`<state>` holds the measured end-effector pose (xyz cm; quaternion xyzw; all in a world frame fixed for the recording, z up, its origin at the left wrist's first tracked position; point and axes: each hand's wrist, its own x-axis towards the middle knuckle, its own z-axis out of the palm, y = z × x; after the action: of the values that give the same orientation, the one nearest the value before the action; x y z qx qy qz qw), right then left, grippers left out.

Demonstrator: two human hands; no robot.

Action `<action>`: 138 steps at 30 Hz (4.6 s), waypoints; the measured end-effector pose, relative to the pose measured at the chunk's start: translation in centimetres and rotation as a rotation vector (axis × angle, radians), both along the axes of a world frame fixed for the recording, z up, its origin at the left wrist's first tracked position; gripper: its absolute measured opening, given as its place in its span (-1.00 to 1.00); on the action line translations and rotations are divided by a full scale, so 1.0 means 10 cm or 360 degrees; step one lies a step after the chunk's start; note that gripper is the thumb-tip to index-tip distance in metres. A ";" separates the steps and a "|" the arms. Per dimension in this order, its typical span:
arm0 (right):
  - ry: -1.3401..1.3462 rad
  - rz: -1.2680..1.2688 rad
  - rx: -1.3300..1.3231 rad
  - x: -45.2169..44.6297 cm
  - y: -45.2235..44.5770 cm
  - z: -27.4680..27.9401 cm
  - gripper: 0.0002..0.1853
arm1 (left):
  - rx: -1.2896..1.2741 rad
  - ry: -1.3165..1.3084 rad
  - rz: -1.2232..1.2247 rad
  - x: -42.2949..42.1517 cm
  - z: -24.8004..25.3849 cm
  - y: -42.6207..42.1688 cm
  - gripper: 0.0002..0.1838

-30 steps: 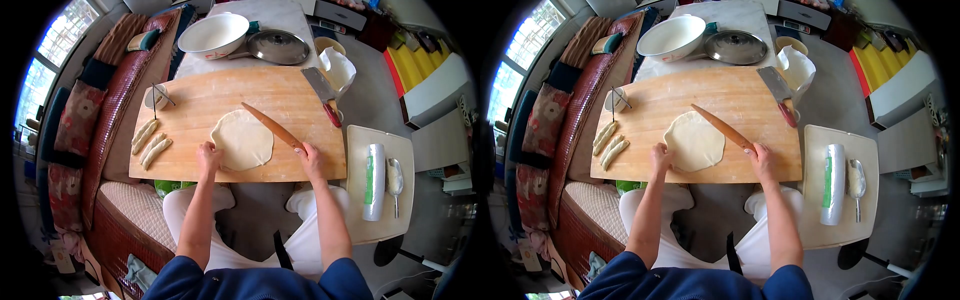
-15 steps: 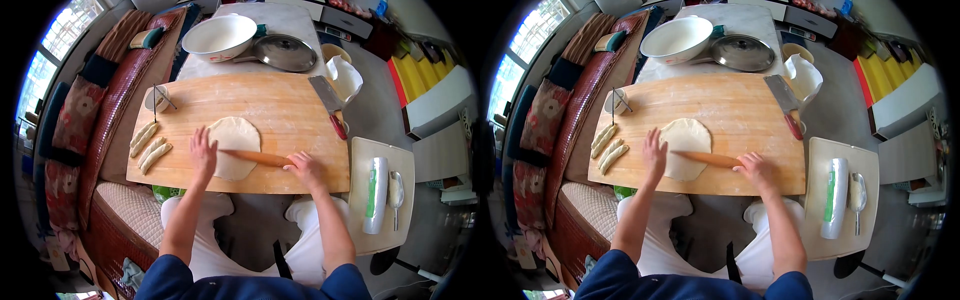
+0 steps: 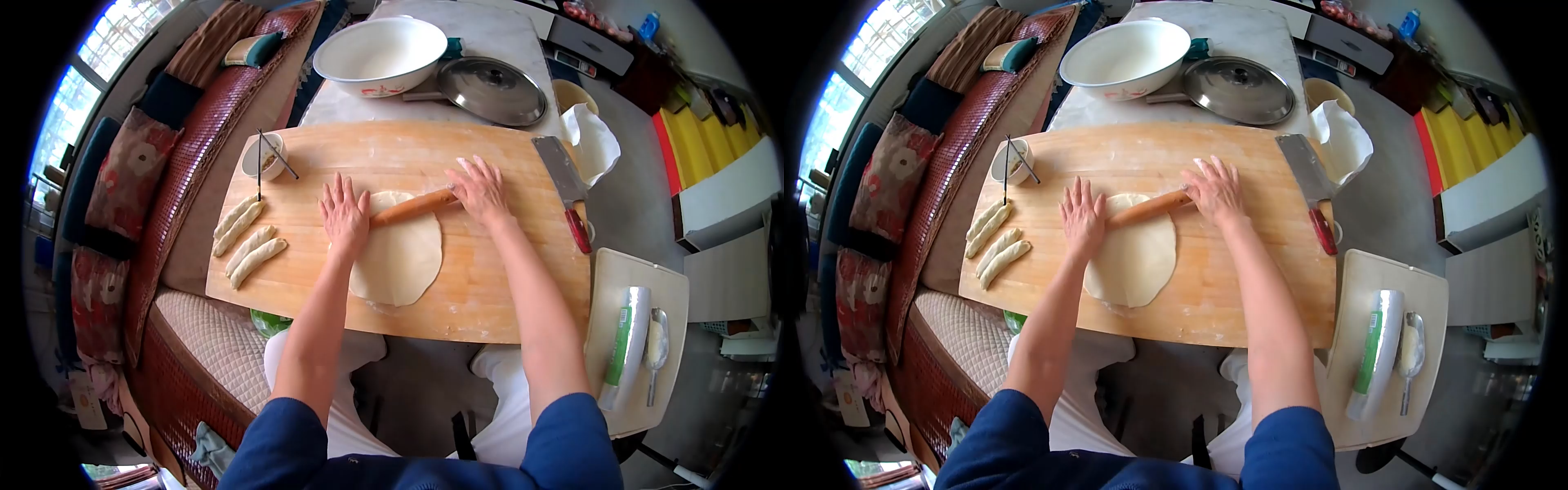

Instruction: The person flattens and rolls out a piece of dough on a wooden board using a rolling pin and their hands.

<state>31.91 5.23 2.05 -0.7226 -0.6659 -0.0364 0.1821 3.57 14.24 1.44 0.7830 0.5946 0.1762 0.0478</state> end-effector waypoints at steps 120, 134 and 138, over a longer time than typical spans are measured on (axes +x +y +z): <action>0.0128 -0.0002 0.0034 0.16 -2.02 0.23 -0.51 | -0.0148 0.0074 -0.0772 0.25 0.26 -1.78 -0.18; 0.0101 -0.0350 0.0046 0.76 -0.50 -0.17 -0.48 | -0.0149 0.0055 -0.0386 1.16 0.15 -0.19 -0.20; 0.0086 -0.0241 -0.0075 0.69 -0.92 -0.24 -0.44 | 0.0035 0.0162 -0.0578 1.00 0.12 -0.64 -0.21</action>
<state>38.85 -3.99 -0.33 -0.7757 -0.6048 -0.0150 0.1798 13.55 7.86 2.66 0.8859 0.4431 0.1313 0.0401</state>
